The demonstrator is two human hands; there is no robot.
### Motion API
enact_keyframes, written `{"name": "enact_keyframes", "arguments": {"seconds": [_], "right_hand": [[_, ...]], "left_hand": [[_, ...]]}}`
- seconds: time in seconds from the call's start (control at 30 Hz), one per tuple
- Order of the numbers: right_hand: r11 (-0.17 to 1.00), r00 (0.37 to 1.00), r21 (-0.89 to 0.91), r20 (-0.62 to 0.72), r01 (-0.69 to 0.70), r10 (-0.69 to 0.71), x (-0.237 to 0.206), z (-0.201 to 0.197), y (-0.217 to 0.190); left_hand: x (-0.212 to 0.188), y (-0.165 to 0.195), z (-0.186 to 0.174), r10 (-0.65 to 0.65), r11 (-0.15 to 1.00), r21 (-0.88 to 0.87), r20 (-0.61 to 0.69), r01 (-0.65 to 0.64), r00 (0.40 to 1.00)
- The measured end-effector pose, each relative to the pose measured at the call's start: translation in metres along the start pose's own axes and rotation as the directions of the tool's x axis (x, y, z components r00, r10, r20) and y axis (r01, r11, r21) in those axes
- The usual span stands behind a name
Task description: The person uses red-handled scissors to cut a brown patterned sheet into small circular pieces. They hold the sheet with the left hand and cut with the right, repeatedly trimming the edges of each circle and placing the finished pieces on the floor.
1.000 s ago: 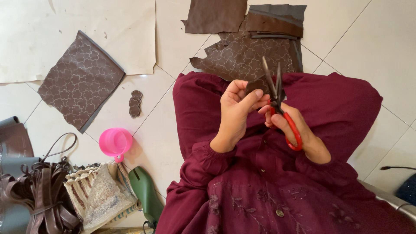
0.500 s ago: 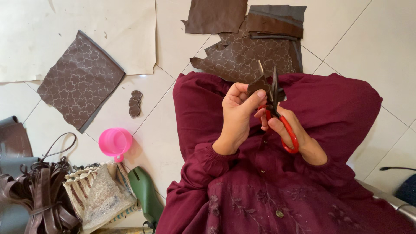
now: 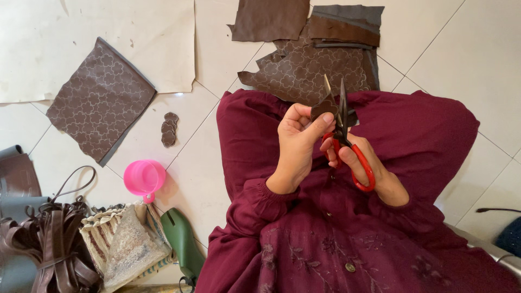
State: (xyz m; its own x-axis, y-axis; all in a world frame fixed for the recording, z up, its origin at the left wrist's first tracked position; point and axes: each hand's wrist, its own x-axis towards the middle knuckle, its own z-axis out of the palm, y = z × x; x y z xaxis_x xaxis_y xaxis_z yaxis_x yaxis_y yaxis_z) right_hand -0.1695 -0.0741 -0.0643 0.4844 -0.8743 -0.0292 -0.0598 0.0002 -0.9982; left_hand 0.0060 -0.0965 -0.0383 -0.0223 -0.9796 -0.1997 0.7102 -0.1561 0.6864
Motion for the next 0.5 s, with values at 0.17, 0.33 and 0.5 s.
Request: {"name": "enact_keyframes", "arguments": {"seconds": [0.17,0.33,0.5], "right_hand": [[0.999,1.000,-0.035,0.001,0.011,-0.011,0.0010,-0.0001,-0.0028],[1.000,1.000,-0.027,-0.002,0.008,-0.008,0.0010,0.0002,-0.0033],[0.999,1.000,-0.042,-0.010,0.011,-0.012,-0.0007,-0.0008,-0.0013]], "left_hand": [[-0.0003,-0.0007,-0.0008,0.016,1.000,0.018,-0.005,-0.016,1.000],[-0.0006,-0.0004,-0.0003,0.030,0.999,0.027,0.008,-0.030,1.000],[-0.0004,-0.0001,-0.0010,0.029,1.000,0.012,0.022,-0.029,0.999]]}}
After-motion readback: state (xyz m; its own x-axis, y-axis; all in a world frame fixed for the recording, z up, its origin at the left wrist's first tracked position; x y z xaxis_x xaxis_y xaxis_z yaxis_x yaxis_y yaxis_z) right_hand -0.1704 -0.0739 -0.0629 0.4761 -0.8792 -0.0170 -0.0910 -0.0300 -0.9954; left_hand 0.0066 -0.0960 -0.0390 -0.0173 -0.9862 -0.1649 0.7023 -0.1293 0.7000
